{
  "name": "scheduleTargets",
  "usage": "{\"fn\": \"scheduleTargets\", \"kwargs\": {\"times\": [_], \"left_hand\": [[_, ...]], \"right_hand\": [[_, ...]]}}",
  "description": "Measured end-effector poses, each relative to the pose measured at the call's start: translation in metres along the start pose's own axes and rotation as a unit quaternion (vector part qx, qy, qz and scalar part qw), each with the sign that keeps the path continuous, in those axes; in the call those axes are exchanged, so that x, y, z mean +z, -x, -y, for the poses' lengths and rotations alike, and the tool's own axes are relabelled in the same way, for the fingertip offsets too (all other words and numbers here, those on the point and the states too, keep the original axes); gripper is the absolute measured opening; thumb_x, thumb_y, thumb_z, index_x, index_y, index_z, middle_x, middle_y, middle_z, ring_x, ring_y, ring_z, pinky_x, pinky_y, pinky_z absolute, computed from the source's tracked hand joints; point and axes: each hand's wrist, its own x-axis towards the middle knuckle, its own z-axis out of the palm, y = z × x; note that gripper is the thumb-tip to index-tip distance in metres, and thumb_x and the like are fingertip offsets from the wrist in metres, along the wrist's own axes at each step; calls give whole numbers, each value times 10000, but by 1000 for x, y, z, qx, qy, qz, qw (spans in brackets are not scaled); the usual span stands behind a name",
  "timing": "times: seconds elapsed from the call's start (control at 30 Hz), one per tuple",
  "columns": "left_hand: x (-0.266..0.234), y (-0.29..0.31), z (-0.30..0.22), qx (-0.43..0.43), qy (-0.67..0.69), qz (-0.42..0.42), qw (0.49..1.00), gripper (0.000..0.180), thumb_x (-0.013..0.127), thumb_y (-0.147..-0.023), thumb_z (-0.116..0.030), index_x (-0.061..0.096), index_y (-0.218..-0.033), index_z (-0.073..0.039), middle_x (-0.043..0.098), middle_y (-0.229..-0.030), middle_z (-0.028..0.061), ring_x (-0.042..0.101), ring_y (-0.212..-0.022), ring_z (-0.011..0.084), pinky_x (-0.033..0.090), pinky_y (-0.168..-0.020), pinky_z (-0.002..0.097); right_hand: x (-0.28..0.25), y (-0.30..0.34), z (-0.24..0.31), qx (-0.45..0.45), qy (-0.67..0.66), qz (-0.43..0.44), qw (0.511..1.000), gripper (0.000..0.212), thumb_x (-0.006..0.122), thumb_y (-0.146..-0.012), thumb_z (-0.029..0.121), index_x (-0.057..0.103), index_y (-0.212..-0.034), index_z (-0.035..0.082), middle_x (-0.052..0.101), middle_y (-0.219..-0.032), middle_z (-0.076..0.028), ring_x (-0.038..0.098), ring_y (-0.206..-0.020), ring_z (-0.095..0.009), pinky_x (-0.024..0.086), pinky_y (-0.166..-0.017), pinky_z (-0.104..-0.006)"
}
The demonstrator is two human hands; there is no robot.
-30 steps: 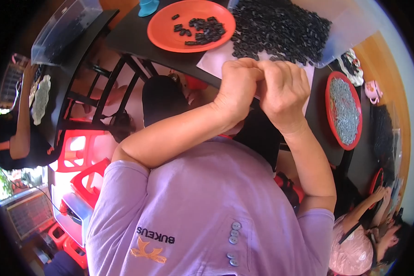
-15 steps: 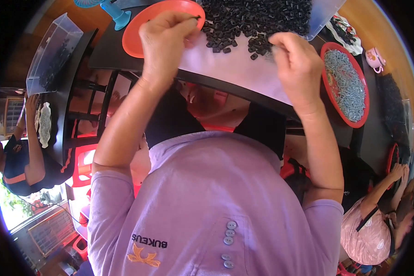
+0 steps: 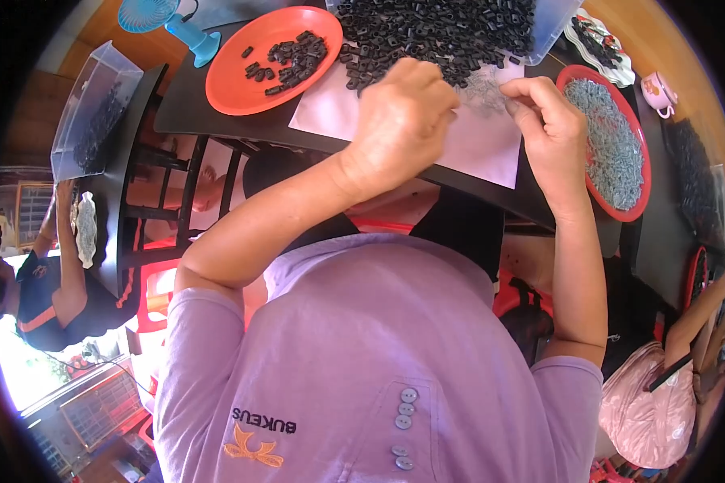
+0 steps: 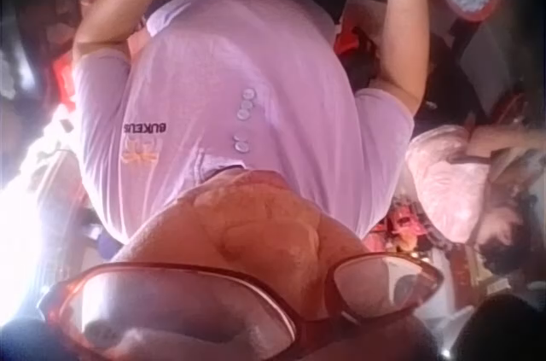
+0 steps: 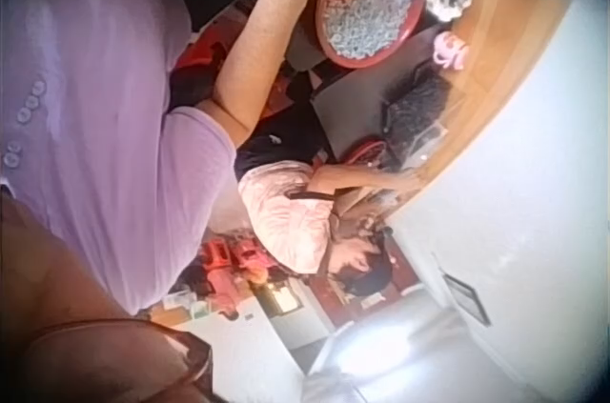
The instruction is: The person assembles plastic clips by taking small metal springs and plastic pieces from the table and fitting them together by hand.
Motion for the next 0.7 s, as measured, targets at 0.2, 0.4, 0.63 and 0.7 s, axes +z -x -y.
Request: {"fn": "scheduleTargets", "kwargs": {"times": [0.2,0.4,0.63,0.7], "left_hand": [[36,-8,1,54,-136,82,986,135,719,-676,-57,633,-780,-66,553,-797,71,583,-777,274,520,-650,384],[33,-8,8,60,-122,91,986,124,707,-691,-60,601,-755,-65,553,-797,73,588,-784,271,518,-629,384],[13,-16,-23,-206,156,67,964,66,685,-838,-71,653,-857,-15,614,-790,45,575,-670,187,450,-565,296],[1,-26,-35,-453,377,65,806,118,657,-917,-102,670,-904,15,619,-763,21,501,-590,81,366,-527,212]], "right_hand": [[-4,11,0,60,-55,-14,997,118,654,-783,-46,660,-874,29,690,-810,-81,687,-698,-187,513,-619,-288],[-9,18,-4,82,-66,-20,994,121,647,-779,-45,665,-880,20,706,-822,-85,697,-724,-181,524,-644,-285],[-1,14,21,143,-243,-6,959,136,639,-833,-38,676,-961,-14,717,-874,-63,671,-817,-112,519,-744,-255],[6,15,25,149,-290,-14,945,133,642,-848,-34,679,-974,-13,712,-880,-50,661,-825,-103,516,-752,-250]]}}
